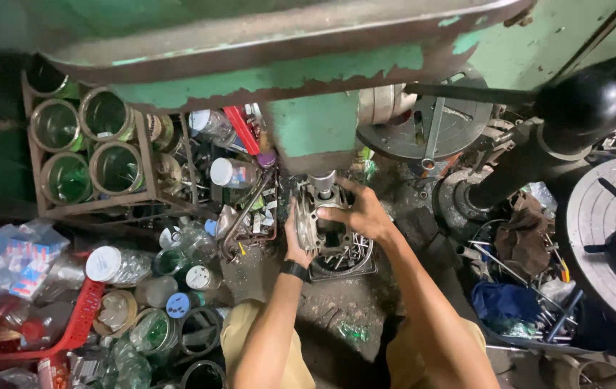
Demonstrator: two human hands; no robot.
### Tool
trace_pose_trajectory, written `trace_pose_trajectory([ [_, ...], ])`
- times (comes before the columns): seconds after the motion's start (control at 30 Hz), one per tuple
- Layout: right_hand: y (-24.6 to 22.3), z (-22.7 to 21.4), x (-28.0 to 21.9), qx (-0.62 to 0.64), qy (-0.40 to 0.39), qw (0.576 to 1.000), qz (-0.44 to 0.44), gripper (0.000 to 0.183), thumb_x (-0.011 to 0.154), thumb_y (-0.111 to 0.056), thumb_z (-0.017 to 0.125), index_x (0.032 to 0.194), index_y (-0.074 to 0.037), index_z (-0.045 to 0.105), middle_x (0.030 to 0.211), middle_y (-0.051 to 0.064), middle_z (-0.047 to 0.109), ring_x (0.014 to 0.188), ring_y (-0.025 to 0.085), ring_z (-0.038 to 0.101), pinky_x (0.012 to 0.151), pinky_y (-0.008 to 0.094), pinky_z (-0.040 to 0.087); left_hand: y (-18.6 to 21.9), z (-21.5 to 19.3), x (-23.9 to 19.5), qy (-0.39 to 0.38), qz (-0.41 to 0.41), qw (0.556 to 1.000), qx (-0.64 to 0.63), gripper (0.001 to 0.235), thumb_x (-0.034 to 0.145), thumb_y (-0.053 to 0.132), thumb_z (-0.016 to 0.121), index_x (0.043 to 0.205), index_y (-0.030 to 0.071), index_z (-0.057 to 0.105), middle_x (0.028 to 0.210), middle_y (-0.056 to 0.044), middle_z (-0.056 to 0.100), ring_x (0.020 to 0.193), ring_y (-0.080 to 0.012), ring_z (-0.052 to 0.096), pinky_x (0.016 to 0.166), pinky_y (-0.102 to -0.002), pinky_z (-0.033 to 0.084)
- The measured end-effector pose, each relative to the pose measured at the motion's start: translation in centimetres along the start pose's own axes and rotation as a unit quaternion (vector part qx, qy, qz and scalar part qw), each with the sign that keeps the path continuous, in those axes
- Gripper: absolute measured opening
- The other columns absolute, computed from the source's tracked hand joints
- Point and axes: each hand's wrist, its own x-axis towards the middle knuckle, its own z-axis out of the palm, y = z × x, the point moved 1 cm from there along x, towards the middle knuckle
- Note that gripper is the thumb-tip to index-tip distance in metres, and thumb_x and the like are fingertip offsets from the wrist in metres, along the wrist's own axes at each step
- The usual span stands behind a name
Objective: The person sits on the floor at a drill press and presses a piston into a motorcycle cylinder block, holding the block steady under the press ram and turning the press handle. They use a wrench on the block, reposition it repeatedly, and finally wipe the assembled cylinder with a blue cloth.
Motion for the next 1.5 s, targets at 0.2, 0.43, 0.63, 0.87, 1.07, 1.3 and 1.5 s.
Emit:
trace_pose_trajectory([
  [0.2, -1.4, 0.3, -0.3, 0.072, -0.017, 0.997, 0.007, 0.09, 0.07, -0.036, 0.089, 0.143, 0.005, 0.055, 0.135, 0.018, 0.068, 0.122, 0.025, 0.063, 0.107, 0.038, 0.049, -0.1, -1.1, 0.4, 0.021, -0.011, 1.0, -0.007, 0.051, 0.105, 0.05, 0.051, 0.133, 0.009, 0.062, 0.12, -0.008, 0.07, 0.105, -0.0224, 0.067, 0.093, -0.039, 0.054],
  [0.43, -1.3, 0.8, -0.3, 0.058, -0.018, 0.997, -0.037, 0.075, 0.074, -0.025, 0.089, 0.135, 0.006, 0.061, 0.124, 0.016, 0.073, 0.112, 0.022, 0.067, 0.102, 0.035, 0.051, 0.7, 1.0, -0.7, 0.002, -0.014, 1.0, -0.02, 0.055, 0.095, 0.054, 0.052, 0.123, 0.009, 0.067, 0.114, -0.007, 0.075, 0.102, -0.0211, 0.071, 0.092, -0.036, 0.056],
  [0.63, -2.3, 1.2, -0.5, 0.04, -0.013, 0.999, 0.007, 0.065, 0.073, -0.026, 0.088, 0.126, 0.006, 0.067, 0.115, 0.014, 0.076, 0.104, 0.02, 0.07, 0.093, 0.035, 0.057, -0.6, -3.1, 0.7, -0.004, 0.004, 0.999, -0.042, 0.049, 0.111, 0.051, 0.057, 0.126, 0.005, 0.069, 0.109, -0.007, 0.073, 0.092, -0.0182, 0.069, 0.077, -0.032, 0.056],
  [0.87, -1.7, 1.1, -0.3, 0.05, -0.015, 0.999, -0.007, 0.063, 0.075, -0.025, 0.088, 0.125, 0.006, 0.066, 0.114, 0.014, 0.075, 0.102, 0.018, 0.068, 0.092, 0.035, 0.054, 0.5, -0.2, -0.5, 0.016, -0.017, 0.997, -0.068, 0.048, 0.103, 0.049, 0.054, 0.124, 0.007, 0.068, 0.11, -0.008, 0.074, 0.094, -0.0197, 0.072, 0.084, -0.034, 0.06],
  [1.07, -1.9, 1.2, -0.4, 0.038, -0.01, 0.999, -0.015, 0.062, 0.074, -0.026, 0.088, 0.124, 0.006, 0.068, 0.113, 0.014, 0.076, 0.102, 0.019, 0.068, 0.092, 0.035, 0.054, 0.7, -0.1, -0.8, 0.015, -0.04, 0.997, -0.07, 0.051, 0.103, 0.052, 0.054, 0.125, 0.009, 0.069, 0.111, -0.008, 0.074, 0.092, -0.0202, 0.073, 0.08, -0.034, 0.061],
  [1.3, -1.4, 1.2, -0.4, -0.005, 0.005, 1.0, -0.005, 0.066, 0.072, -0.028, 0.089, 0.125, 0.005, 0.068, 0.115, 0.014, 0.076, 0.104, 0.02, 0.069, 0.095, 0.036, 0.054, 1.2, 0.9, -1.6, 0.033, -0.113, 0.99, -0.083, 0.057, 0.097, 0.061, 0.056, 0.118, 0.01, 0.071, 0.101, -0.01, 0.077, 0.077, -0.0261, 0.075, 0.061, -0.04, 0.062],
  [1.5, -2.5, 1.1, -0.5, 0.004, -0.01, 1.0, -0.026, 0.066, 0.074, -0.028, 0.088, 0.128, 0.004, 0.067, 0.116, 0.015, 0.077, 0.105, 0.021, 0.068, 0.097, 0.036, 0.053, 1.9, 1.9, -2.3, 0.008, -0.096, 0.992, -0.078, 0.057, 0.099, 0.057, 0.054, 0.126, 0.009, 0.069, 0.111, -0.011, 0.076, 0.089, -0.0251, 0.075, 0.074, -0.039, 0.064],
])
